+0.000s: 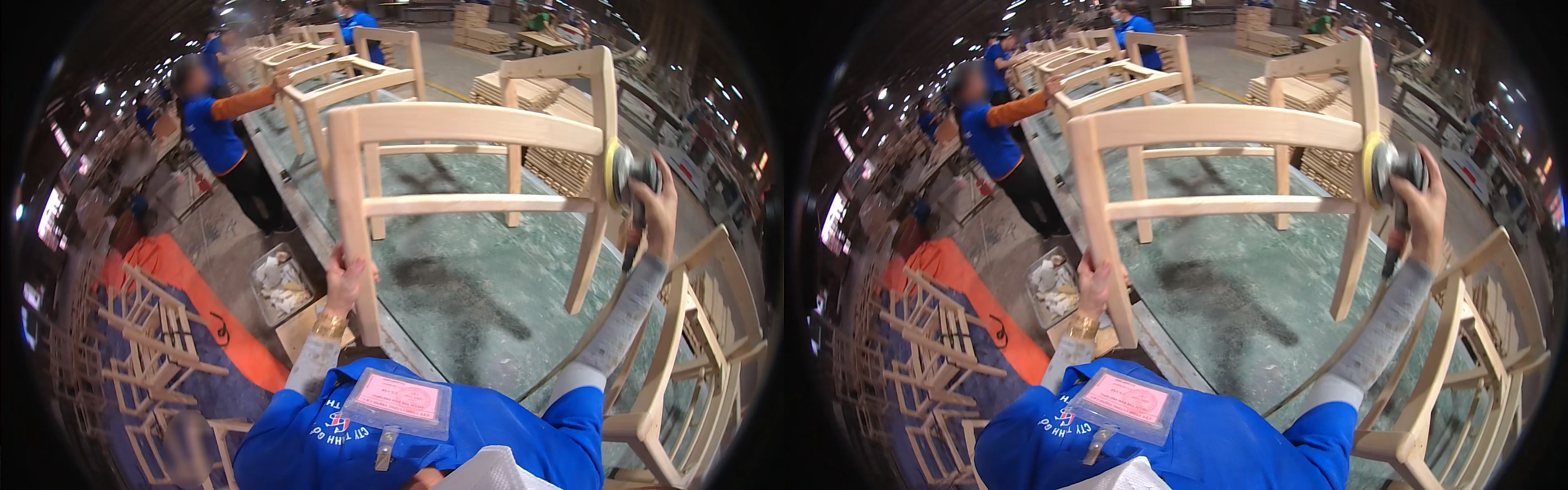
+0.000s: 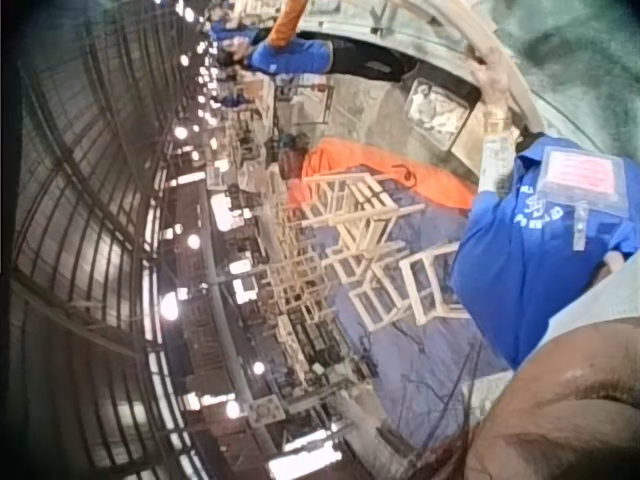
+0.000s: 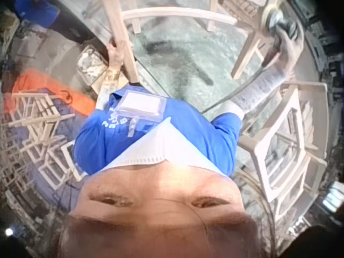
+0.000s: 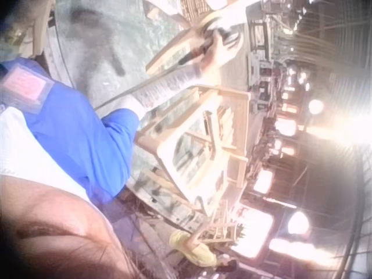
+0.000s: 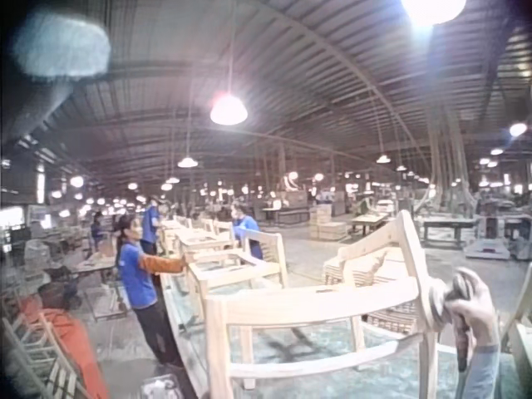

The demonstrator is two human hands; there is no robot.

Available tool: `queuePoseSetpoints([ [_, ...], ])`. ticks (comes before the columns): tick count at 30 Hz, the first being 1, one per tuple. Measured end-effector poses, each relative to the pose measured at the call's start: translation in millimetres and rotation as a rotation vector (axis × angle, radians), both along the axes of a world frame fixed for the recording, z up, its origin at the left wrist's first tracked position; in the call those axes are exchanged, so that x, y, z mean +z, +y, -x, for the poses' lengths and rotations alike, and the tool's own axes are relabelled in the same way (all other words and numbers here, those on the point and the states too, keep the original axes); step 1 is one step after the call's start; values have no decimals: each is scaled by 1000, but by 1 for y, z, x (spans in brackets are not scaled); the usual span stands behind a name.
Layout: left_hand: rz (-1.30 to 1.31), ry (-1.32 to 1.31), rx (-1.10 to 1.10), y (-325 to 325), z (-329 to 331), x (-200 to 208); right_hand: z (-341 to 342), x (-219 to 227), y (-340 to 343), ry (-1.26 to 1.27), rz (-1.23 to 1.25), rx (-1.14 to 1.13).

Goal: The person uses a handheld orbital sander to smooth the surfaces of wooden chair frames on a workbench. They reposition the chair multiple times to access different legs and rails, then move to the next chair and repeat the sanding process.

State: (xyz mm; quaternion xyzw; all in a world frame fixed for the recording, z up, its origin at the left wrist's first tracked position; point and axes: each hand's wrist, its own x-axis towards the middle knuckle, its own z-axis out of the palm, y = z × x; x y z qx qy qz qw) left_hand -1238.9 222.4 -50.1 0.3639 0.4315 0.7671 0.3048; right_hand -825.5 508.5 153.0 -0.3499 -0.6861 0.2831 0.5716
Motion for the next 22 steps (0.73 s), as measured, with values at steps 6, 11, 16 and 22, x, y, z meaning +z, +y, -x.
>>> queuePoseSetpoints([
  [6,45,83,-79,25,15,46,32,-59,-68,-9,8,-60],
  [11,-31,19,-189,48,30,60,80,-86,-125,40,61,20],
  [16,-4,-33,-193,55,39,65,132,-84,-156,27,-58,66],
  [22,-32,-62,-286,60,42,68,182,-87,-176,-140,-254,-143],
])
